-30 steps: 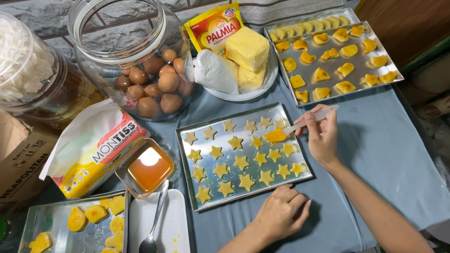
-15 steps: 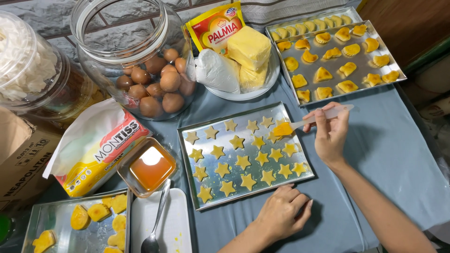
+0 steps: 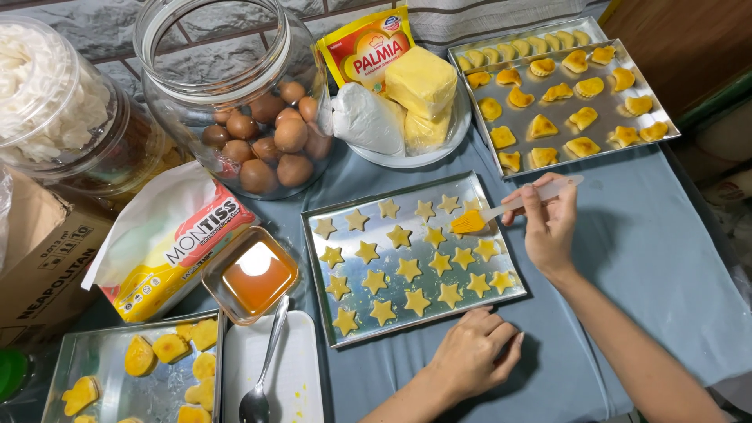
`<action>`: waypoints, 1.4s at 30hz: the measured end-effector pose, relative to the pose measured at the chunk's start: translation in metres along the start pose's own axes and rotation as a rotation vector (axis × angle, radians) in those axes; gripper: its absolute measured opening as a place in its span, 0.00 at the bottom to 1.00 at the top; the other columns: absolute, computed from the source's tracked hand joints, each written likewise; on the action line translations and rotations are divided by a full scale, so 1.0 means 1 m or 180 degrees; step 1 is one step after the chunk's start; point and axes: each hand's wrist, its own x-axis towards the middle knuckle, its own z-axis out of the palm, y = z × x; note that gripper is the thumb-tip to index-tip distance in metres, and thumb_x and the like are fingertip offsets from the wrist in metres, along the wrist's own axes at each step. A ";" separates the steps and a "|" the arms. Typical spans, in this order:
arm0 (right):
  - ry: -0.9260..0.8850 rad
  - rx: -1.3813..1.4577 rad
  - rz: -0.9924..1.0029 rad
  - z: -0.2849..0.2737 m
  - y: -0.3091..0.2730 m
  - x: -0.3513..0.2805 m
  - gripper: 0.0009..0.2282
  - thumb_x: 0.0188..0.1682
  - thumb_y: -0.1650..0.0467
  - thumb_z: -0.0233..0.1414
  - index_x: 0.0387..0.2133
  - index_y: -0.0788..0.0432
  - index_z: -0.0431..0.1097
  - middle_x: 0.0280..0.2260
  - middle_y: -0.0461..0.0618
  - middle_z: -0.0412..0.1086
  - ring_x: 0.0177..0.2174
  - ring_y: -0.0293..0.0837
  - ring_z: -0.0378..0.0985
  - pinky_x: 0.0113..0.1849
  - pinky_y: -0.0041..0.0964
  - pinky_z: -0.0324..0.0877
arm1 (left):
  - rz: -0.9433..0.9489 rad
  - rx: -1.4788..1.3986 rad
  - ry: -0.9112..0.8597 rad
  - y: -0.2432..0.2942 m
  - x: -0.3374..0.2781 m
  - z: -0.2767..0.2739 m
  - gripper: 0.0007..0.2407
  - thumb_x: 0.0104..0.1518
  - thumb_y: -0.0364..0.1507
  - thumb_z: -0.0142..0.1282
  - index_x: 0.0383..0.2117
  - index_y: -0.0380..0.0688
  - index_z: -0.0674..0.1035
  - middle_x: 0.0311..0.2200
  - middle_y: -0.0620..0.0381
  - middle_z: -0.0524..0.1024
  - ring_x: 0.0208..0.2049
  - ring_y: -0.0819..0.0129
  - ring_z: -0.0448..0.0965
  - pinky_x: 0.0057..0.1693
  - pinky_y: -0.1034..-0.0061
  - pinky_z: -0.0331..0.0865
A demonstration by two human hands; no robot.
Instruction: Applying egg wash glaze to star-shaped cookies using a pastry brush on a baking tray.
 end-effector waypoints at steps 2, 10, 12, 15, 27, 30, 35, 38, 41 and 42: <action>-0.0004 -0.0070 -0.0046 -0.001 0.003 -0.001 0.06 0.63 0.70 0.43 0.42 0.58 0.51 0.30 0.62 0.71 0.22 0.47 0.73 0.32 0.35 0.73 | -0.0026 -0.0019 -0.0046 0.000 0.000 0.000 0.07 0.66 0.24 0.52 0.30 0.33 0.76 0.25 0.45 0.73 0.28 0.47 0.73 0.55 0.57 0.72; 0.0467 -0.0042 -0.0103 -0.009 -0.004 0.006 0.06 0.66 0.69 0.41 0.44 0.56 0.49 0.30 0.65 0.68 0.20 0.48 0.68 0.29 0.36 0.70 | 0.0031 -0.0065 -0.0049 -0.002 -0.002 0.002 0.07 0.66 0.24 0.52 0.30 0.32 0.76 0.25 0.44 0.73 0.26 0.47 0.72 0.51 0.59 0.71; 0.0178 0.0116 0.0135 -0.005 0.000 0.003 0.05 0.64 0.72 0.42 0.44 0.59 0.50 0.31 0.66 0.69 0.21 0.50 0.71 0.29 0.37 0.73 | 0.0006 -0.0022 -0.0048 -0.002 -0.002 0.003 0.07 0.65 0.24 0.52 0.30 0.33 0.76 0.25 0.44 0.73 0.27 0.47 0.73 0.54 0.58 0.72; 0.0061 -0.0151 0.0036 0.000 0.000 0.000 0.06 0.64 0.71 0.42 0.43 0.58 0.51 0.30 0.63 0.71 0.21 0.46 0.72 0.31 0.34 0.72 | 0.0015 0.0009 -0.0029 -0.002 -0.002 0.003 0.07 0.65 0.24 0.53 0.30 0.33 0.76 0.25 0.44 0.73 0.27 0.47 0.73 0.54 0.59 0.72; 0.0519 -0.0163 -0.0440 0.002 -0.016 0.005 0.04 0.66 0.74 0.40 0.44 0.59 0.50 0.28 0.64 0.66 0.23 0.51 0.72 0.26 0.36 0.70 | 0.0017 -0.0073 0.0014 -0.003 -0.003 0.004 0.08 0.66 0.24 0.52 0.29 0.32 0.75 0.24 0.44 0.72 0.26 0.46 0.71 0.47 0.60 0.70; 0.0214 0.0244 -0.0370 0.020 -0.038 0.007 0.05 0.65 0.70 0.41 0.45 0.54 0.50 0.29 0.64 0.69 0.18 0.48 0.69 0.26 0.34 0.70 | 0.0054 -0.0074 0.0067 -0.003 -0.003 0.006 0.09 0.66 0.24 0.52 0.28 0.31 0.75 0.24 0.42 0.72 0.26 0.44 0.71 0.45 0.59 0.69; -0.0779 0.1164 -0.0111 0.092 -0.075 -0.002 0.07 0.61 0.69 0.44 0.43 0.56 0.51 0.31 0.66 0.71 0.22 0.54 0.76 0.29 0.41 0.77 | 0.0106 -0.0043 0.0140 -0.005 -0.004 0.010 0.09 0.65 0.24 0.52 0.27 0.30 0.75 0.23 0.42 0.71 0.25 0.43 0.71 0.45 0.57 0.69; -0.1461 0.1593 -0.0164 0.143 -0.084 -0.009 0.06 0.60 0.69 0.44 0.41 0.56 0.52 0.34 0.68 0.74 0.26 0.57 0.81 0.32 0.43 0.80 | 0.0020 0.0016 0.0135 -0.008 -0.009 0.014 0.10 0.66 0.26 0.51 0.27 0.32 0.75 0.23 0.45 0.70 0.25 0.43 0.71 0.41 0.56 0.69; -0.2021 0.2005 -0.0341 0.188 -0.071 -0.018 0.03 0.60 0.74 0.43 0.41 0.59 0.55 0.37 0.67 0.73 0.31 0.57 0.83 0.36 0.43 0.81 | -0.0065 0.0054 0.0103 -0.007 -0.010 0.015 0.11 0.67 0.28 0.50 0.27 0.34 0.75 0.23 0.46 0.69 0.25 0.43 0.72 0.42 0.56 0.69; -0.2317 0.2211 -0.0467 0.201 -0.064 -0.021 0.03 0.60 0.79 0.41 0.42 0.61 0.57 0.39 0.67 0.72 0.34 0.56 0.82 0.40 0.43 0.81 | -0.0063 0.0048 0.0118 -0.006 -0.010 0.015 0.11 0.67 0.28 0.49 0.27 0.33 0.74 0.23 0.45 0.69 0.26 0.43 0.72 0.44 0.57 0.70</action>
